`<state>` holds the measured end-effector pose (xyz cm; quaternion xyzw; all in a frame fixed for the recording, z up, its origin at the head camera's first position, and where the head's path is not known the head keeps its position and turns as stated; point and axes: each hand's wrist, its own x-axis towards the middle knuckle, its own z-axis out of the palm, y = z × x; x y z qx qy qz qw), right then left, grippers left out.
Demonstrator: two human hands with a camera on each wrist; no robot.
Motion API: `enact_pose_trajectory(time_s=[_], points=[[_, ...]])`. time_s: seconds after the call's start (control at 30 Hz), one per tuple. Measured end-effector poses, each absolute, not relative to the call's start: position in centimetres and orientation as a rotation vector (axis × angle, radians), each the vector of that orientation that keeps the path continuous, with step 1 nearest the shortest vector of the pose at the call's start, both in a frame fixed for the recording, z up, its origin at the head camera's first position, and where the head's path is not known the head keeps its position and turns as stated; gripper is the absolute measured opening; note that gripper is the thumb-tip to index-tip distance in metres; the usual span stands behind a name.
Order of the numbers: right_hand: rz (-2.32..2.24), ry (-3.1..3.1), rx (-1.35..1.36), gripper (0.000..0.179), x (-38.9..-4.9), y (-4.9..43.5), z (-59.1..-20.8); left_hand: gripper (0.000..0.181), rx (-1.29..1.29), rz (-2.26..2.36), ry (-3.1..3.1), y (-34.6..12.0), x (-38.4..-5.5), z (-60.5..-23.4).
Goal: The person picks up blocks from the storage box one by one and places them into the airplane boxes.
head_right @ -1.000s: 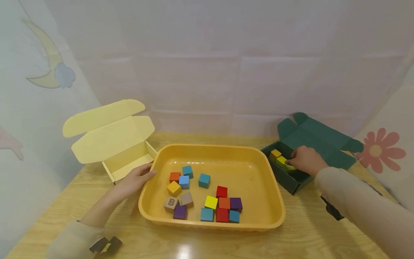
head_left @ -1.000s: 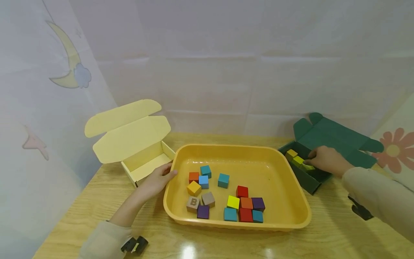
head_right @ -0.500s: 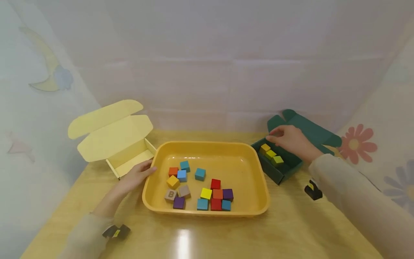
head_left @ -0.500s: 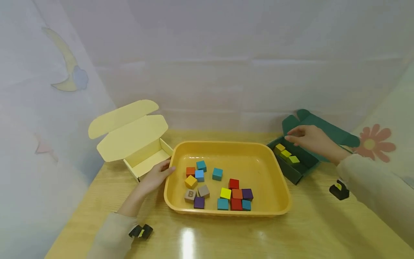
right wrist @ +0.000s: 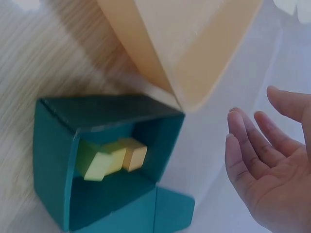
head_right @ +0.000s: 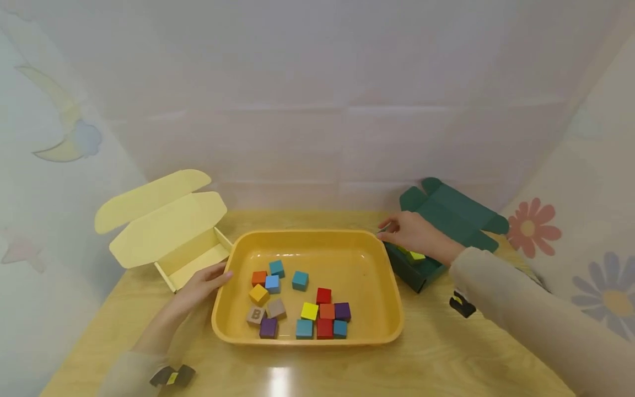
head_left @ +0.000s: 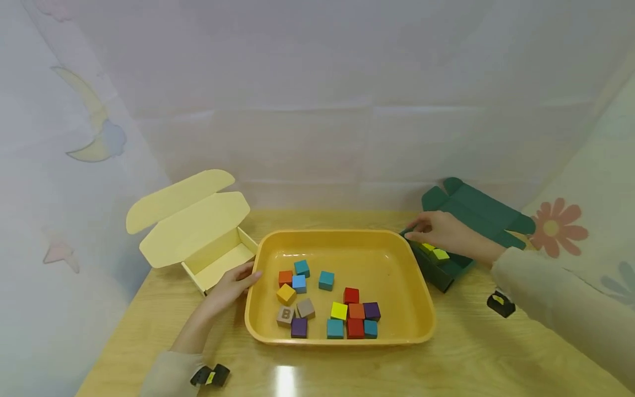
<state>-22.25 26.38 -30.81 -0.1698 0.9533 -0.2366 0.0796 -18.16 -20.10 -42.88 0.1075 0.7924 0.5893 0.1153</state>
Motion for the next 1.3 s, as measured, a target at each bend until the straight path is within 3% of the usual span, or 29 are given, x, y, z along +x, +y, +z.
enact_pose_trajectory(time_s=[0.3, 0.67, 1.3], points=[[-0.661, 2.783, -0.703, 0.035, -21.4, 22.8, -31.6, 0.051, 0.330, 1.708, 2.331, -19.8, -17.2, -42.1], [-0.437, 2.749, -0.698, 0.027, -19.9, 17.7, -34.0, 0.053, 0.286, 1.658, 2.336, -19.3, -16.6, -41.4], [-0.295, 2.709, -0.606, 0.037, -20.1, 11.8, -36.7, 0.052, 0.282, 1.645, 2.363, -19.8, -16.8, -41.4]])
